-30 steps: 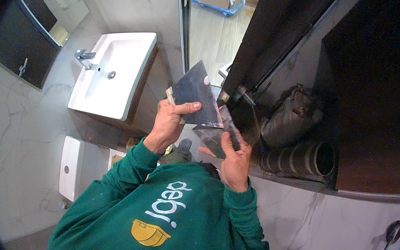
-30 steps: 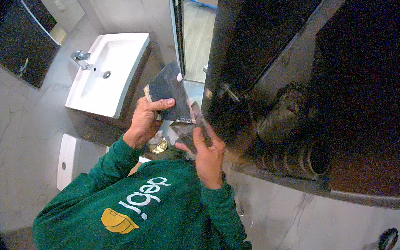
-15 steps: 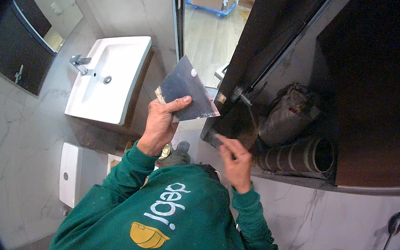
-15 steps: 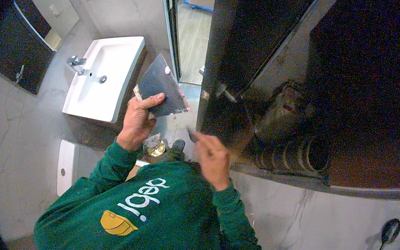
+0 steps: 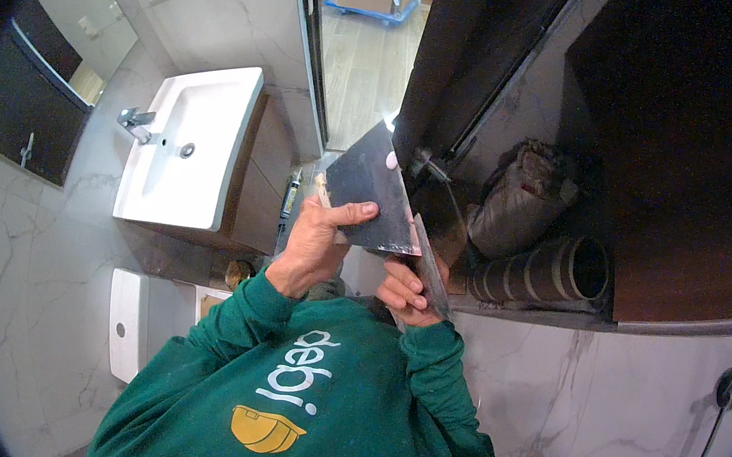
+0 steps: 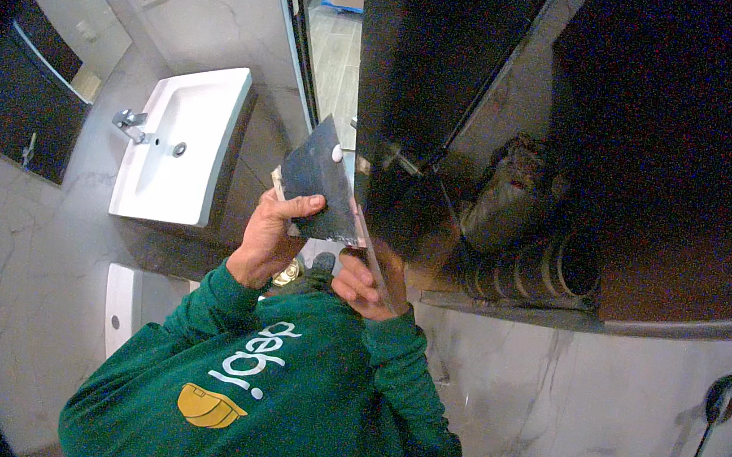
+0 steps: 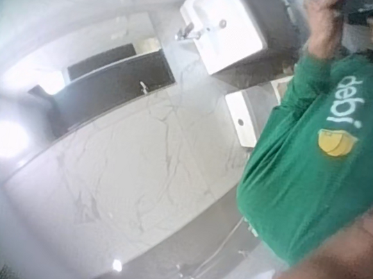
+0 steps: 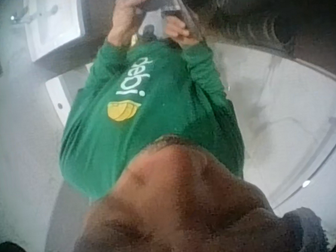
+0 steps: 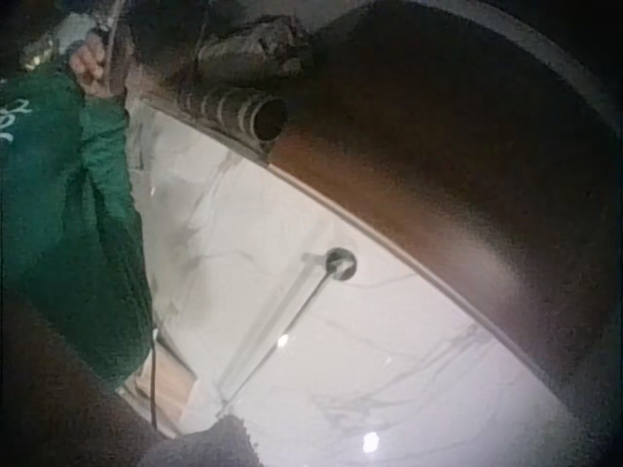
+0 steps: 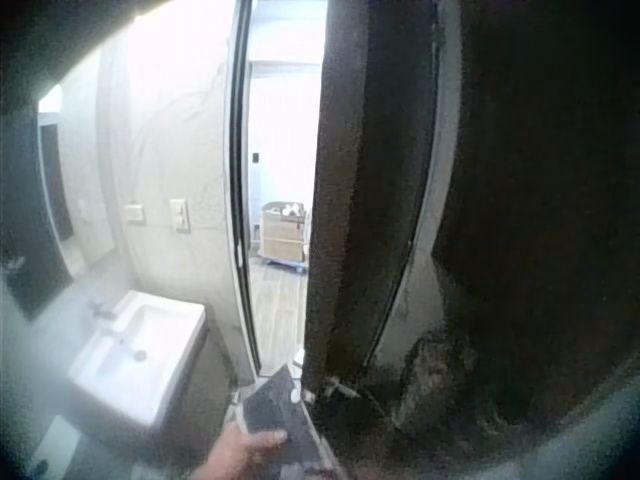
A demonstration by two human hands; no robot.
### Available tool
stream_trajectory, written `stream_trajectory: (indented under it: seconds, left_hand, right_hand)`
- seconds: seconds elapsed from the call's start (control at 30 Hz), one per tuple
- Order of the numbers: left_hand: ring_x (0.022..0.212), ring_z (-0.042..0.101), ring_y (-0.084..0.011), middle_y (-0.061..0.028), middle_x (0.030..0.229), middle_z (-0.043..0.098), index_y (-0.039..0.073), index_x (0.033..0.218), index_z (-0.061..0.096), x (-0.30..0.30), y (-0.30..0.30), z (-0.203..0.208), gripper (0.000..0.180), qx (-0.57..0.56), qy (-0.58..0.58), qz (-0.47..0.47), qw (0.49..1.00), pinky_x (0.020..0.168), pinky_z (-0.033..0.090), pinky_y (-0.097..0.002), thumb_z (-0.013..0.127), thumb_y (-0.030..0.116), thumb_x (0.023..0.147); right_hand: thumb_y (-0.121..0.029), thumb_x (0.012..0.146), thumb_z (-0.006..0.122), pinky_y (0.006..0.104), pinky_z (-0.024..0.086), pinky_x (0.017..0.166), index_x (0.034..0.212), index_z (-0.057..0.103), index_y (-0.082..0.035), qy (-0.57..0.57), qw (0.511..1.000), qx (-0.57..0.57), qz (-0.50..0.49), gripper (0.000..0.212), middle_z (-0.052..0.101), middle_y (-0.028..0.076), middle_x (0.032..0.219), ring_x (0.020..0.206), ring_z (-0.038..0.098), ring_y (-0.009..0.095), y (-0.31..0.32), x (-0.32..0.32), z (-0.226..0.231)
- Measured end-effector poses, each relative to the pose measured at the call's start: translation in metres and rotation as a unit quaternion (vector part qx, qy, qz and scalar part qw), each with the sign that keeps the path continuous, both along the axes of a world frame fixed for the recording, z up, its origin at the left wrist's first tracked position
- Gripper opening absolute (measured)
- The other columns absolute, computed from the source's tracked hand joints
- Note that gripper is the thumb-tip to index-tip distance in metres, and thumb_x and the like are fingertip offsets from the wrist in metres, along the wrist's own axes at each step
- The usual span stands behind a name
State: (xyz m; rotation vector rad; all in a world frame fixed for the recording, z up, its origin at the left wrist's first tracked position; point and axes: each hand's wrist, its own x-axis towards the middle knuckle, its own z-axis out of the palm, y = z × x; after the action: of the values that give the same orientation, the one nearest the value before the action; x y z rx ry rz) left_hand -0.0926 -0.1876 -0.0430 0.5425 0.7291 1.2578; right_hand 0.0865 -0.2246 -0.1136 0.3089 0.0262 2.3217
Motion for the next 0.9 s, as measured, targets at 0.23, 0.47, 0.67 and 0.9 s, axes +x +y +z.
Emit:
stream_trajectory:
  seconds: [0.23,0.47,0.67,0.9]
  left_hand:
    - [0.086,0.070,-0.0206,-0.0104,0.098,0.072,0.000,0.111,0.064,-0.003,0.011,0.002,0.033,0.019,0.005,-0.028,0.999,0.083,0.056,-0.0365,0.073,-0.002,0.079]
    - [0.086,0.070,-0.0185,-0.0091,0.099,0.072,0.000,0.111,0.064,0.005,0.017,0.001,0.035,0.035,0.024,-0.038,0.998,0.082,0.056,-0.0341,0.074,-0.004,0.078]
    - [0.085,0.069,-0.0172,-0.0080,0.098,0.072,0.001,0.110,0.065,0.003,0.017,-0.004,0.034,0.054,0.061,-0.031,0.996,0.081,0.056,-0.0325,0.075,-0.004,0.078]
    - [0.086,0.070,-0.0178,-0.0081,0.098,0.072,0.000,0.110,0.065,0.011,0.017,-0.006,0.034,0.045,0.054,-0.035,0.997,0.081,0.057,-0.0330,0.075,-0.005,0.078]
  right_hand:
    - [-0.032,0.105,0.038,0.0339,0.044,0.062,0.116,0.059,-0.006,-0.028,0.999,-0.019,0.015,0.036,0.051,0.006,0.070,0.049,0.053,0.014,0.005,0.007,0.003]
    - [-0.034,0.106,0.035,0.0341,0.043,0.061,0.120,0.060,-0.012,-0.047,0.999,-0.027,0.005,0.036,0.050,0.004,0.069,0.044,0.047,0.014,0.012,0.011,-0.008]
    - [-0.034,0.105,0.037,0.0329,0.042,0.059,0.115,0.064,-0.013,-0.040,0.999,-0.024,0.001,0.035,0.053,0.004,0.068,0.044,0.047,0.014,0.013,0.009,-0.014]
    - [-0.033,0.101,0.043,0.0336,0.041,0.059,0.117,0.066,-0.016,-0.048,0.997,-0.057,-0.017,0.033,0.054,0.005,0.067,0.044,0.048,0.014,0.015,0.012,-0.022]
